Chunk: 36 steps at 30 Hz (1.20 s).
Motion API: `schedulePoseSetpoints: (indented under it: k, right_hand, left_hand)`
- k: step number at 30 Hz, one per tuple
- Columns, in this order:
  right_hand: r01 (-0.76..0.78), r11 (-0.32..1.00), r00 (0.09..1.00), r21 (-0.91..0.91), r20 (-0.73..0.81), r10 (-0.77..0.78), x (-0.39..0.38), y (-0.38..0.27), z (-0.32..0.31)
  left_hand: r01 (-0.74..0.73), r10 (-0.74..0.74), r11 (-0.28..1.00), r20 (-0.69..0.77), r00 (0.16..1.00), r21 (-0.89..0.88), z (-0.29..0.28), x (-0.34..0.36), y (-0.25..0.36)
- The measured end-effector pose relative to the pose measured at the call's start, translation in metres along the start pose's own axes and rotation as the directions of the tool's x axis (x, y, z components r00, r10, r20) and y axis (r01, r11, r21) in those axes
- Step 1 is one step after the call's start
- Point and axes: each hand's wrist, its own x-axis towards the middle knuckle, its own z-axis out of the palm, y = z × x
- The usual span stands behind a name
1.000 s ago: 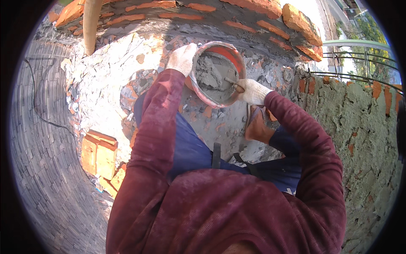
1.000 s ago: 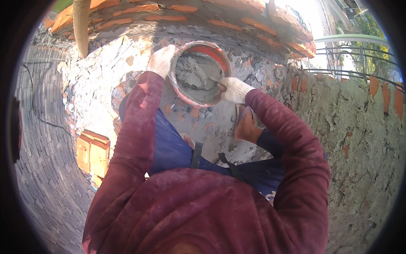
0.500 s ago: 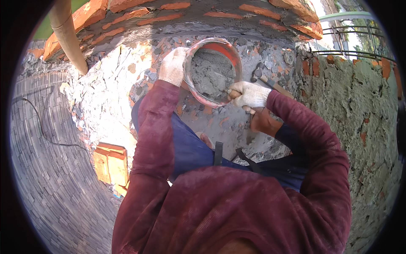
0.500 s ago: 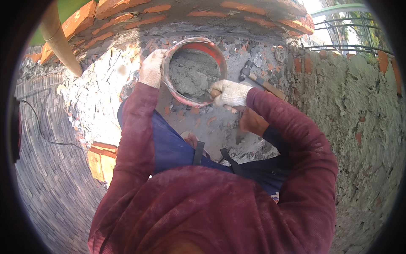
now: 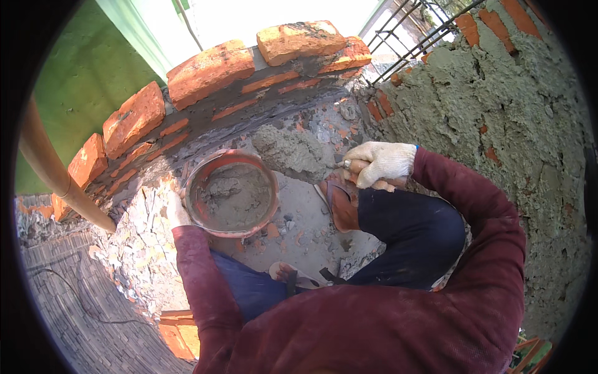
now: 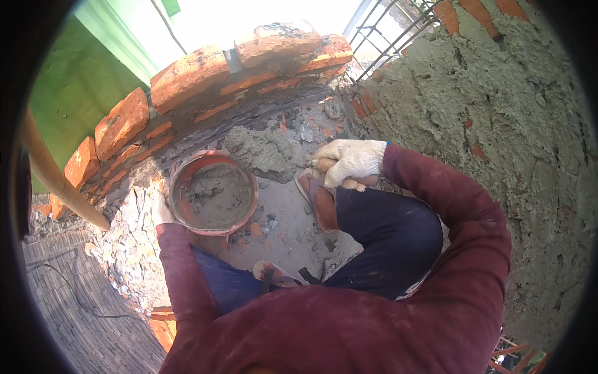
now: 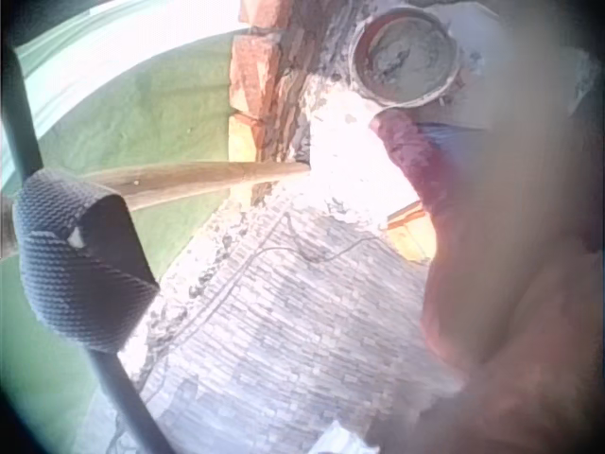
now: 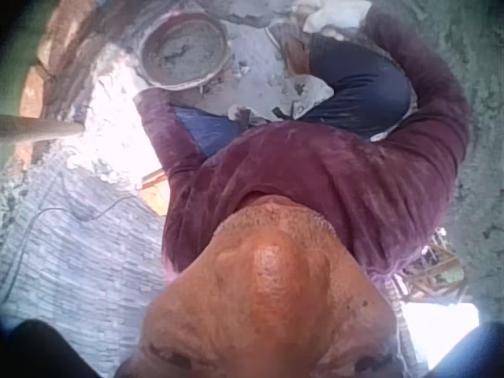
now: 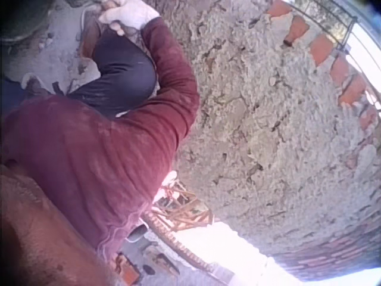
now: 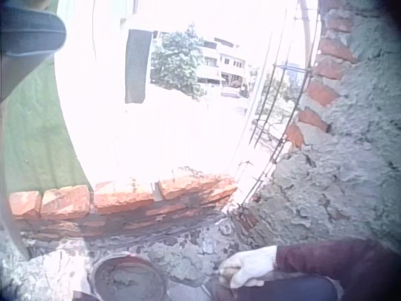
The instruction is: The person scoops mortar from a bucket with a trowel and applies it to a brick wall, then places bricks and taps them into position. The person repeats this process along the wall, adding mortar and bricks in sequence.
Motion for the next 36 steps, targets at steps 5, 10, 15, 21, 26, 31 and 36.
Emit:
schedulePoseSetpoints:
  k: [5, 10, 15, 21, 26, 31, 36]
  right_hand:
    - [0.171, 0.981, 0.935, 0.094, -0.33, -0.132, -0.071, -0.001, -0.032]
    - [0.277, 0.96, 0.783, 0.032, -0.587, -0.206, -0.086, 0.001, -0.081]
    - [0.214, 0.946, 0.639, -0.243, -0.698, -0.324, -0.064, -0.021, -0.152]
    - [-0.64, 0.494, 0.258, -0.589, -0.77, -0.583, 0.004, -0.036, -0.159]
    - [-0.585, 0.533, 0.089, -0.611, -0.701, -0.707, 0.027, -0.02, -0.155]
    - [-0.34, 0.766, 0.102, -0.545, -0.831, -0.546, 0.004, -0.028, -0.111]
    - [0.59, 0.779, 0.529, 0.212, -0.831, -0.174, 0.026, 0.044, -0.1]
  left_hand:
    - [-0.005, 0.015, 0.989, -0.063, 0.998, 0.15, -0.014, 0.02, 0.004]
    - [0.127, -0.121, 0.975, -0.045, 0.992, 0.18, -0.054, 0.072, -0.019]
    - [0.148, -0.125, 0.985, 0.227, 0.966, -0.09, -0.07, 0.08, -0.024]
    - [0.164, -0.104, 0.972, 0.32, 0.942, -0.166, -0.031, 0.039, -0.006]
    - [-0.125, 0.126, 0.958, 0.013, 0.992, 0.256, -0.026, 0.03, 0.0]
    - [-0.023, 0.012, 0.992, 0.084, 0.996, 0.128, -0.084, 0.057, 0.02]
    - [0.089, -0.101, 0.988, 0.089, 0.991, 0.127, -0.052, 0.059, 0.009]
